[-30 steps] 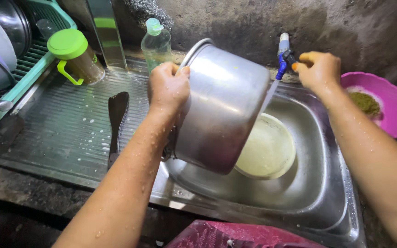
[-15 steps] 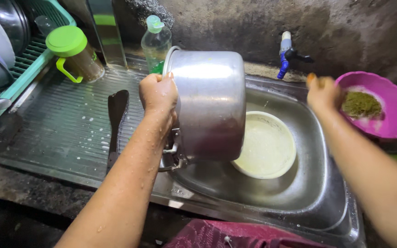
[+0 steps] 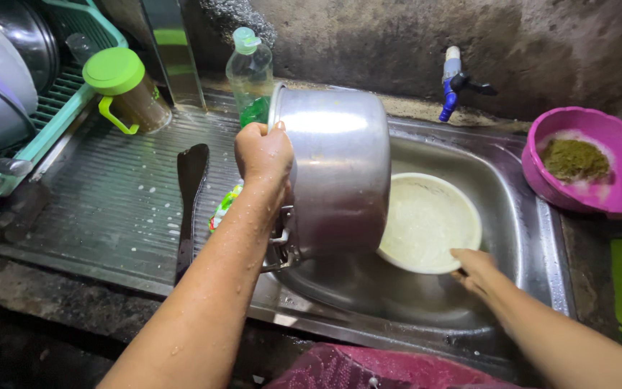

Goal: The person washes a metal pot, a yellow plastic container with a green lid, and a black spatula in a kitchen sink using a sponge and running water. They then move to the stove, open a pot of yellow liquid, stir it with the spatula, and cover it.

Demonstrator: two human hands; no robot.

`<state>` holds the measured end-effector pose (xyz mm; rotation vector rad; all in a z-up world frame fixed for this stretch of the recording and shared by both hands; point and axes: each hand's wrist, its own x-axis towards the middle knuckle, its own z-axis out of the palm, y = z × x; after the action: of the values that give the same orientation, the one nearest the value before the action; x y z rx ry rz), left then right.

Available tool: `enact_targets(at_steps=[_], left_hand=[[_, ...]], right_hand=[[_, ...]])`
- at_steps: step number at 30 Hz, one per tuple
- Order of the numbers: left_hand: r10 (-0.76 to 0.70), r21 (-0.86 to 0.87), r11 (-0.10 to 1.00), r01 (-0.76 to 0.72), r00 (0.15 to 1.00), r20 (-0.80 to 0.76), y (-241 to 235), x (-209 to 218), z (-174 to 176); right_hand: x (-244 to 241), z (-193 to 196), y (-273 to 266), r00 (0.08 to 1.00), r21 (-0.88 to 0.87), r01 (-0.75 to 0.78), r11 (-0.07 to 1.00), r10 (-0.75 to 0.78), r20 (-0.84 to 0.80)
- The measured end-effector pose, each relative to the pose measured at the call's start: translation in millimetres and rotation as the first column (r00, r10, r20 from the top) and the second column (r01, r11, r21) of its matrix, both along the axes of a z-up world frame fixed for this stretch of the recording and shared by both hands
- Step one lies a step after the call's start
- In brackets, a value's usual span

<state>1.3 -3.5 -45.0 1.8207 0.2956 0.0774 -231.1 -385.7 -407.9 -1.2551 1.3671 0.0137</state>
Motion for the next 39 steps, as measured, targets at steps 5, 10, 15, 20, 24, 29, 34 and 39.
enact_targets(at_steps=[5, 10, 15, 20, 24, 29, 34, 39], left_hand=[[-0.045, 0.070, 0.997, 0.043, 0.999, 0.025, -1.1, -4.1, -7.0], [-0.113, 0.070, 0.992, 0.101, 0.974, 0.198, -17.5, -18.5, -11.8], [-0.341, 0.109, 0.940, 0.323, 0.894, 0.290, -48.9, -40.7, -10.7], [-0.494, 0.110, 0.866, 0.488, 0.869, 0.031, -74.0, -60.5, -16.2], [-0.563, 0.142, 0.821, 0.554, 0.826, 0.035, -84.4, -67.4, -26.9], [-0.646, 0.327, 0.722, 0.610, 0.764, 0.001, -97.0, -58.2, -22.8], [-0.557, 0.271, 0.796, 0.541, 0.830, -0.022, -94.6, -42.3, -19.6], [-0.449, 0.118, 0.890, 0.439, 0.890, 0.075, -61.8, -23.1, -31.2]], right_hand=[[-33.6, 82.7, -48.5, 0.988, -0.118, -0.075, 0.990, 0.090, 0.125], [-44.8, 243.1, -106.4, 0.930, -0.448, -0.368, 0.815, 0.309, -0.201], [-9.7, 363.0, -121.7, 0.888, -0.561, -0.458, 0.690, 0.327, -0.323], [29.7, 420.2, -125.6, 0.848, -0.614, -0.529, 0.586, 0.328, -0.417], [46.6, 434.4, -130.2, 0.828, -0.623, -0.557, 0.549, 0.312, -0.466], [52.6, 439.4, -133.2, 0.808, -0.609, -0.583, 0.538, 0.305, -0.504], [48.4, 427.2, -130.9, 0.782, -0.560, -0.612, 0.558, 0.322, -0.534], [2.7, 387.3, -132.8, 0.769, -0.451, -0.603, 0.658, 0.330, -0.547]])
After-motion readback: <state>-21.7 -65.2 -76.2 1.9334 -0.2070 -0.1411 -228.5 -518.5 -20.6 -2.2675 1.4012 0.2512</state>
